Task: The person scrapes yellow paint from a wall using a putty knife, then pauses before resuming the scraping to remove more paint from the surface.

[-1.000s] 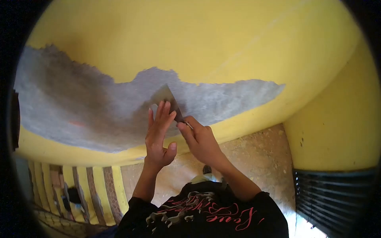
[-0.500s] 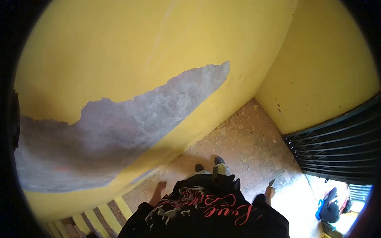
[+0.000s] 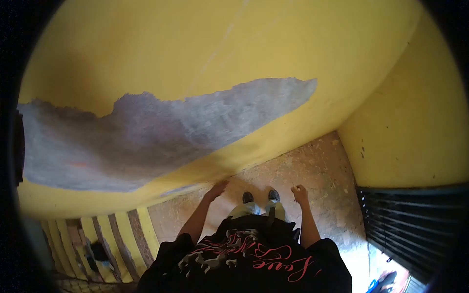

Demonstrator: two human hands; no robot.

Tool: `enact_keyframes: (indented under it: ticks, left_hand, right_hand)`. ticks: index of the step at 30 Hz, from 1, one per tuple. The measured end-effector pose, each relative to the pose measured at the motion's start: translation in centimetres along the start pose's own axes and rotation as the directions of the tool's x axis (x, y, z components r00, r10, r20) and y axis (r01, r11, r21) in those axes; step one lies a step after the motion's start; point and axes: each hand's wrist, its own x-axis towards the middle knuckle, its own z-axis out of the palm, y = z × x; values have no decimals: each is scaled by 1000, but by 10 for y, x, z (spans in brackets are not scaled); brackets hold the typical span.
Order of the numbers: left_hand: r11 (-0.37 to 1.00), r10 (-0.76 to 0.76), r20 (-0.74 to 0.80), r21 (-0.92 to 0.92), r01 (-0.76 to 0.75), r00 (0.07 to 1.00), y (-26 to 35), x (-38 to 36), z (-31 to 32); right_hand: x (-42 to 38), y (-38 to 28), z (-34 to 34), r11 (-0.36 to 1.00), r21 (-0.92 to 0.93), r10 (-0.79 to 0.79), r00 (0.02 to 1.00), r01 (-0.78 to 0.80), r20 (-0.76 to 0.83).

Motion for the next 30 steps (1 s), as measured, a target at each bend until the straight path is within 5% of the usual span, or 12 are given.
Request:
enact_keyframes:
  ticks: [1, 3, 7, 11, 15, 17, 19, 22, 26, 28, 30]
  left_hand:
    - [945, 216, 54, 239, -223, 975, 21, 10, 9]
    - [914, 208, -28, 361, -185, 978, 91, -23, 32]
    - [897, 274, 7, 359, -258, 962, 91, -41, 49]
    - [940, 163, -122, 321, -116, 979, 11, -61, 44]
    - [914, -171, -287, 312, 260, 943, -119, -102, 39]
    - [797, -365, -133, 466, 383, 921, -209, -108, 38]
    - [785, -506, -263, 255, 565, 821, -203, -154, 49]
    - [762, -573, -228, 206, 614, 787, -197, -181, 54]
    - [799, -545, -189, 179, 574, 817, -208, -149, 39]
    - [774, -167, 7, 621, 126, 986, -212, -110, 20]
    - [851, -62, -189, 504, 151, 980, -181, -90, 11]
  right_hand:
    - [14, -15, 2, 999, -29, -35, 998, 36, 45]
    - [37, -41, 0, 995, -78, -57, 996, 62, 61]
    - [62, -48, 1, 984, -180, -6, 996, 21, 84]
    - [48, -34, 7, 982, -144, 141, 980, -120, 141]
    - [24, 10, 13, 957, -259, 191, 954, -129, 229]
    - [10, 38, 15, 937, -339, 182, 947, -86, 263]
    - [10, 75, 21, 801, -598, 102, 978, 28, 182]
    - [4, 94, 21, 822, -558, 197, 976, -115, 89]
    - [-12, 64, 17, 912, -402, 51, 994, -86, -97]
    - [6, 62, 21, 922, -317, -246, 969, 224, -30]
    - [12, 39, 28, 924, -276, -301, 948, 264, -103]
